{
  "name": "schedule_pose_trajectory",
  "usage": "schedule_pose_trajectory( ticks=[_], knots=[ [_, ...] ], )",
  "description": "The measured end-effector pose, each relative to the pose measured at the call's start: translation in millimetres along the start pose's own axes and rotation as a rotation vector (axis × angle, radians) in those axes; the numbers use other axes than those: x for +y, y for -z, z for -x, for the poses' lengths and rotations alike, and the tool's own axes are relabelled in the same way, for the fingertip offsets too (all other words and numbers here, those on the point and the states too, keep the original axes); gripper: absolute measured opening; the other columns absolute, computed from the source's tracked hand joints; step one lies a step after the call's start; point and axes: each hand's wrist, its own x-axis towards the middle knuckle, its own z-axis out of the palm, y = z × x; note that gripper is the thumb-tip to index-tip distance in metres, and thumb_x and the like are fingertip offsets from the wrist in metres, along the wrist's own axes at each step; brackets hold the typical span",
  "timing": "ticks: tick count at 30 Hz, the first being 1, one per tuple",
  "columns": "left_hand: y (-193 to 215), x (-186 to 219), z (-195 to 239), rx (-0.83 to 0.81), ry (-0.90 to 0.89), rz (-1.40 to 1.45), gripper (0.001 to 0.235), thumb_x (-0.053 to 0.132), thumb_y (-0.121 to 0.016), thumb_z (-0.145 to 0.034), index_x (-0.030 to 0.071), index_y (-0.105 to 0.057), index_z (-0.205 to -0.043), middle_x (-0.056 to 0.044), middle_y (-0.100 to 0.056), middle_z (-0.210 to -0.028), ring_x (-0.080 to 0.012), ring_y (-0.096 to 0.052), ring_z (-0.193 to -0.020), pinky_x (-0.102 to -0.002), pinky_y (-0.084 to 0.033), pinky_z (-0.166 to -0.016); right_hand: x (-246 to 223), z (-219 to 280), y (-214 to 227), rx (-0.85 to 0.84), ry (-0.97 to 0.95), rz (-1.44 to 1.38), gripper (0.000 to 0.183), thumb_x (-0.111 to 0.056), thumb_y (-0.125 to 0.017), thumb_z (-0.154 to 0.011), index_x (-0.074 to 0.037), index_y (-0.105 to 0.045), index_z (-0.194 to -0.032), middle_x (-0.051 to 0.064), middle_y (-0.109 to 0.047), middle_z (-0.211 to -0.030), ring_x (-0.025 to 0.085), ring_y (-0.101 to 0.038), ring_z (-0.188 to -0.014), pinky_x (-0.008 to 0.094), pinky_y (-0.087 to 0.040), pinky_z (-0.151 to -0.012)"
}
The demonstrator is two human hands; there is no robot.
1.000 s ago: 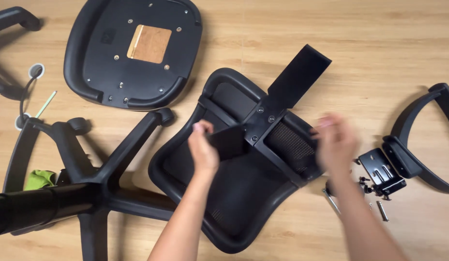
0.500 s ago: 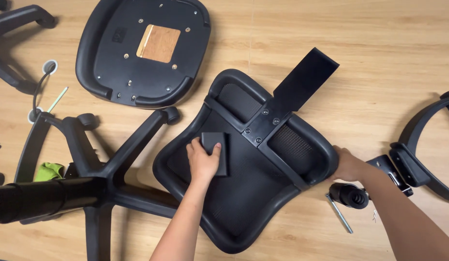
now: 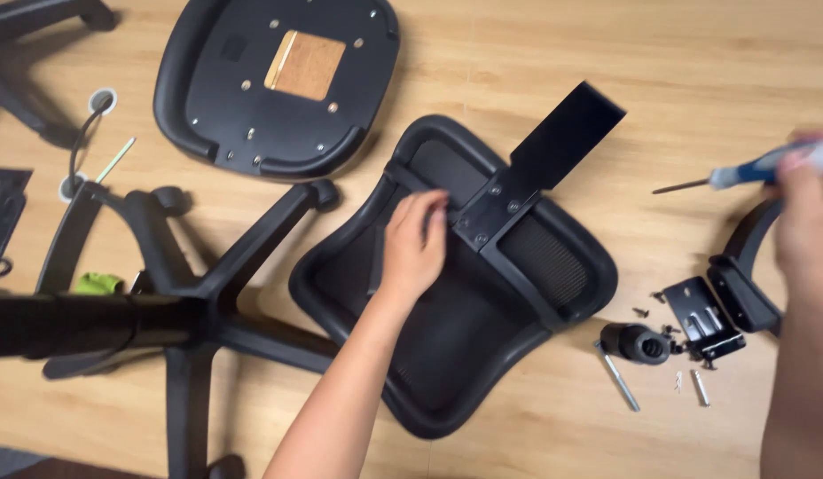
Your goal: Disassembling an office chair on a large wooden table.
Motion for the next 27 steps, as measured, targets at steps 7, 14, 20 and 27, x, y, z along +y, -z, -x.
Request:
schedule_pose_trajectory(
  ticks=[7,14,20,27],
  knots=[
    [-24.6,60.8,-56.6,-0.367,-0.258,0.143,0.026,0.005,-0.063,-0.097,0.002,-0.067,-0.123,-0.015,-0.074,-0.11,-0.0327,-0.072,-0.102,-0.038,-0.057,-0.09,-214.3,-4.2,-120.3,-0.231,0.181,-0.151,0.023,-0.008,-0.059,-0.117,0.001,-0.05,-0.136,0.006,-0.059,-0.116,0.012,-0.061,-0.091,0.024,-0.058,-0.079],
    [-54.9,39.3,-76.5,-0.514,-0.027,0.104,0.025,0.011,-0.075,-0.089,0.008,-0.071,-0.114,-0.017,-0.075,-0.091,-0.0327,-0.076,-0.084,-0.04,-0.058,-0.078,-252.3,-2.6,-173.6,-0.187,0.456,0.294,0.032,-0.015,-0.086,-0.098,-0.001,-0.071,-0.122,0.013,-0.067,-0.109,0.023,-0.071,-0.097,0.032,-0.061,-0.081],
    [-65.0,15.4,-58.8,-0.445,-0.039,0.137,0.017,0.013,-0.075,-0.088,0.01,-0.076,-0.105,-0.015,-0.076,-0.091,-0.0321,-0.076,-0.089,-0.038,-0.058,-0.078,-266.6,3.0,-181.8,-0.257,0.386,0.231,0.034,-0.017,-0.082,-0.091,0.0,-0.069,-0.117,0.014,-0.067,-0.104,0.023,-0.072,-0.09,0.032,-0.063,-0.074],
    [-69.3,21.4,-61.5,-0.421,0.09,0.158,0.014,0.015,-0.074,-0.092,0.007,-0.077,-0.102,-0.017,-0.075,-0.09,-0.0309,-0.077,-0.087,-0.038,-0.059,-0.076,-280.8,1.6,-182.9,-0.345,0.389,0.277,0.04,-0.02,-0.084,-0.087,0.001,-0.069,-0.118,0.013,-0.069,-0.107,0.022,-0.075,-0.087,0.031,-0.063,-0.074]
  ],
)
